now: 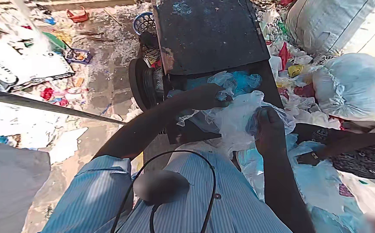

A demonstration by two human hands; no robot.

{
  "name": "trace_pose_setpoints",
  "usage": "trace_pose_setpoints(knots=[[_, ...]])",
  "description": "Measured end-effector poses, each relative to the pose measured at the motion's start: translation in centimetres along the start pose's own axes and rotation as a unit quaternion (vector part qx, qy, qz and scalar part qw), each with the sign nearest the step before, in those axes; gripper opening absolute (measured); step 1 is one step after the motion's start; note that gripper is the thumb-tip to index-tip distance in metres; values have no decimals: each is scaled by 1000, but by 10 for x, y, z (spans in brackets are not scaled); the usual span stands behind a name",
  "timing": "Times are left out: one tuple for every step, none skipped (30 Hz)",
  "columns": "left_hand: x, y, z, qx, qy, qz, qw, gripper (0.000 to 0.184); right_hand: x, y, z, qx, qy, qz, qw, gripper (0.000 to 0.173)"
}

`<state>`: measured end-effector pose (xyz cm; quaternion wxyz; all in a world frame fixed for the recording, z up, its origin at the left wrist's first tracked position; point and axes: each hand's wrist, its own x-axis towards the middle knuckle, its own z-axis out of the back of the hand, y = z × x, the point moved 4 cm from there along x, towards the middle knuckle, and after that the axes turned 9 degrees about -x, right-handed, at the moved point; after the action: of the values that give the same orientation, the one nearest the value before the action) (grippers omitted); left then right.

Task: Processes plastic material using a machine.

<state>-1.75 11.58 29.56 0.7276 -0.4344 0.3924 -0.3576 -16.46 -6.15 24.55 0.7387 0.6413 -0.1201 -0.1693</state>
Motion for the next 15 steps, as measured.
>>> trace_pose_setpoints(knots=[[-1, -2, 0, -29, -3, -6, 1000, 17, 1, 3, 7, -7, -23, -19, 1000, 23], [-1, -4, -2, -63, 0, -5, 998, 15, 1, 6, 13, -19, -54, -32, 998, 22], [1, -4, -3, -102, 6, -3, 995, 15, 1, 8, 19, -40, -87, -35, 995, 19], [4, -2, -5, -164, 8, -6, 986, 14, 0, 12, 25, -76, -124, -17, 989, 12], [7, 1, -8, -234, 11, -7, 972, 15, -4, 18, 29, -118, -161, 19, 980, 16], [8, 3, -9, -286, 10, -8, 958, 18, -10, 28, 30, -160, -198, 67, 965, 27], [10, 4, -10, -323, 5, -8, 946, 21, -17, 38, 29, -189, -234, 123, 946, 30], [11, 4, -12, -344, -2, -3, 939, 24, -25, 48, 26, -208, -251, 167, 930, 26], [13, 3, -15, -358, -6, 1, 934, 26, -31, 55, 21, -218, -241, 179, 928, 24], [13, 1, -18, -368, -7, 1, 930, 27, -34, 57, 15, -239, -207, 161, 935, 32], [13, -3, -22, -377, -10, 3, 926, 26, -35, 54, 12, -268, -164, 125, 941, 47], [13, -8, -26, -382, -17, 9, 924, 22, -32, 49, 10, -294, -134, 89, 942, 59], [12, -12, -28, -386, -20, 16, 922, 16, -29, 45, 9, -307, -122, 67, 942, 64], [12, -14, -31, -392, -18, 16, 920, 11, -27, 42, 8, -315, -123, 65, 939, 60], [12, -16, -33, -397, -14, 13, 917, 8, -27, 41, 8, -322, -132, 77, 934, 49]])
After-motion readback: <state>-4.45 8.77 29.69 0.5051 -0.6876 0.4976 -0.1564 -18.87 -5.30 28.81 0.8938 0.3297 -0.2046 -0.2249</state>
